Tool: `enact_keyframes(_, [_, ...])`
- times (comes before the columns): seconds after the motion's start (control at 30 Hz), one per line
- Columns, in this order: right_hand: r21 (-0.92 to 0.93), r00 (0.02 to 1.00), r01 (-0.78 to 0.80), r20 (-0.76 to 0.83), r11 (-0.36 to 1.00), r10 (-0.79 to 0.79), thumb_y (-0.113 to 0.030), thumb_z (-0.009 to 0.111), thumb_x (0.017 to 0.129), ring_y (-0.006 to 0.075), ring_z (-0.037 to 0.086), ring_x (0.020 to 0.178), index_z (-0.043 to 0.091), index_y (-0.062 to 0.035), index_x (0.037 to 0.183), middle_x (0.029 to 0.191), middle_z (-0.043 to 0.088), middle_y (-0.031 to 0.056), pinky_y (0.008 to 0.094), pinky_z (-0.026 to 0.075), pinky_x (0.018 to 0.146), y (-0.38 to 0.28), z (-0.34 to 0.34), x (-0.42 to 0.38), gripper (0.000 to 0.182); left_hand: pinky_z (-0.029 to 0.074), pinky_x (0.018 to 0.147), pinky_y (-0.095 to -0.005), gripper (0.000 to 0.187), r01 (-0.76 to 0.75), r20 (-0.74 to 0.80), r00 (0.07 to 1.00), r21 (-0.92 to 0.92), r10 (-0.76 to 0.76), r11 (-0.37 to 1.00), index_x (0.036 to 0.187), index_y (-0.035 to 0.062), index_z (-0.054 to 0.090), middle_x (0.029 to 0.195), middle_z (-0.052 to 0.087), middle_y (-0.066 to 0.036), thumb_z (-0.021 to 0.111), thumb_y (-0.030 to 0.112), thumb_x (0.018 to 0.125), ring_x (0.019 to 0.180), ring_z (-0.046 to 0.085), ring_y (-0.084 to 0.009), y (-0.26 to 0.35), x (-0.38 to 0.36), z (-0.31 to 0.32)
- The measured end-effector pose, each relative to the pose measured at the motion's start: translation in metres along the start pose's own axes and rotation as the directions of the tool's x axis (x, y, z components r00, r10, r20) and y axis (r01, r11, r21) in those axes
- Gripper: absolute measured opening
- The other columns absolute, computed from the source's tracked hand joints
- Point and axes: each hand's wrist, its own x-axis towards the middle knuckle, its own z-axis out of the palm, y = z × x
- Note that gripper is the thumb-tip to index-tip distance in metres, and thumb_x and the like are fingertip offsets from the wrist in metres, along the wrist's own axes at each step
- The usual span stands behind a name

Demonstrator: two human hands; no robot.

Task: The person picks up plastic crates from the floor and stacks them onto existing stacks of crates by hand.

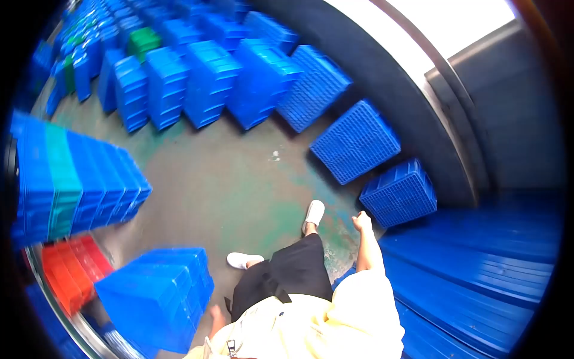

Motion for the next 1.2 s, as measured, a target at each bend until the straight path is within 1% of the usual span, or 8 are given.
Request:
enact_keyframes(0.17, [0.128,0.969,-0.233,-0.059,0.964,0.242,-0.03,0.059,0.074,0.0325,0.042,0.11,0.04,-0.0035,0.117,0.117,0.046,0.0187,0.0383,0.036,0.091,0.087,-0.087,0.118,0.054,0.031,0.094,-0.0406,0.056,-0.913,0.237,0.405,0.047,0.883,0.406,0.118,-0.0026,0.036,0.119,0.036,-0.024,0.06,0.016,0.07,0.111,0.037,-0.0367,0.398,-0.137,0.083])
enact_keyframes(0.4, [0.268,0.862,-0.391,-0.228,0.88,0.453,-0.047,0.046,0.079,0.0318,0.008,0.128,0.018,0.0013,0.13,0.138,0.012,0.0161,0.0402,0.017,0.102,0.245,-0.156,0.297,0.076,0.023,0.098,-0.0443,0.077,-0.83,0.549,-0.424,0.083,0.721,-0.551,0.124,-0.0046,0.027,0.129,0.027,-0.024,0.063,0.03,0.066,0.121,0.024,-0.0357,0.734,-0.391,0.339])
enact_keyframes(0.67, [0.237,0.847,-0.217,-0.437,0.947,0.303,-0.045,0.049,0.078,0.0327,0.026,0.121,0.032,0.0041,0.121,0.126,0.035,0.0196,0.0431,0.019,0.1,0.276,-0.129,0.333,0.068,0.014,0.101,-0.0488,0.085,-0.737,0.801,-0.302,0.147,0.516,-0.659,0.131,0.0004,0.017,0.137,0.017,-0.016,0.063,0.028,0.065,0.128,0.012,-0.0286,0.796,-0.497,0.537])
enact_keyframes(0.8, [0.28,0.803,0.018,-0.576,0.96,0.154,-0.027,0.056,0.076,0.0293,0.051,0.075,0.054,-0.0028,0.073,0.076,0.054,0.0132,0.0377,0.04,0.068,0.276,-0.09,0.282,0.024,0.018,0.098,-0.0514,0.071,-0.798,0.746,-0.198,0.254,0.635,-0.547,0.126,0.0038,0.032,0.132,0.029,-0.017,0.057,0.036,0.068,0.125,0.024,-0.0265,0.76,-0.508,0.525])
enact_keyframes(0.87, [0.943,0.818,0.045,-0.224,0.33,0.53,-0.029,0.052,0.082,0.022,0.053,0.061,0.049,-0.0025,0.095,0.079,0.055,0.0104,0.0329,0.044,0.063,0.296,-0.007,0.275,0.03,0.026,0.095,-0.0477,0.072,-0.839,0.842,0.082,0.347,0.533,-0.42,0.123,0.0008,0.035,0.121,0.041,-0.02,0.054,0.046,0.069,0.117,0.035,-0.0308,0.753,-0.522,0.491])
enact_keyframes(0.97, [0.789,0.671,0.103,0.394,-0.605,0.628,-0.051,0.057,0.071,0.0292,0.041,0.103,0.033,-0.0049,0.118,0.115,0.038,0.0186,0.0433,0.038,0.083,0.288,-0.015,0.24,0.07,0.039,0.084,-0.0414,0.071,-0.821,0.501,0.493,-0.002,0.711,0.571,0.115,-0.0037,0.04,0.107,0.05,-0.022,0.062,0.045,0.067,0.101,0.049,-0.0315,0.692,-0.418,0.521])
enact_keyframes(1.07, [0.869,0.499,-0.076,0.457,-0.489,0.736,-0.037,0.065,0.07,0.0224,0.048,0.096,0.038,-0.0123,0.112,0.108,0.047,0.0091,0.0394,0.041,0.065,0.282,-0.034,0.221,0.056,0.043,0.081,-0.0372,0.068,-0.303,0.231,0.901,-0.271,0.367,0.914,0.106,-0.0101,0.042,0.108,0.049,-0.023,0.075,0.024,0.059,0.092,0.053,-0.0306,0.655,-0.36,0.524])
enact_keyframes(1.2, [0.796,0.744,-0.169,0.489,-0.581,0.455,-0.013,0.065,0.07,0.0196,0.055,0.084,0.044,-0.0158,0.104,0.098,0.053,0.0047,0.0332,0.042,0.054,0.279,-0.027,0.217,0.04,0.046,0.073,-0.0369,0.058,-0.24,0.08,0.958,-0.3,0.275,0.923,0.095,-0.006,0.046,0.094,0.055,-0.018,0.078,0.014,0.051,0.085,0.055,-0.0275,0.613,-0.348,0.466])
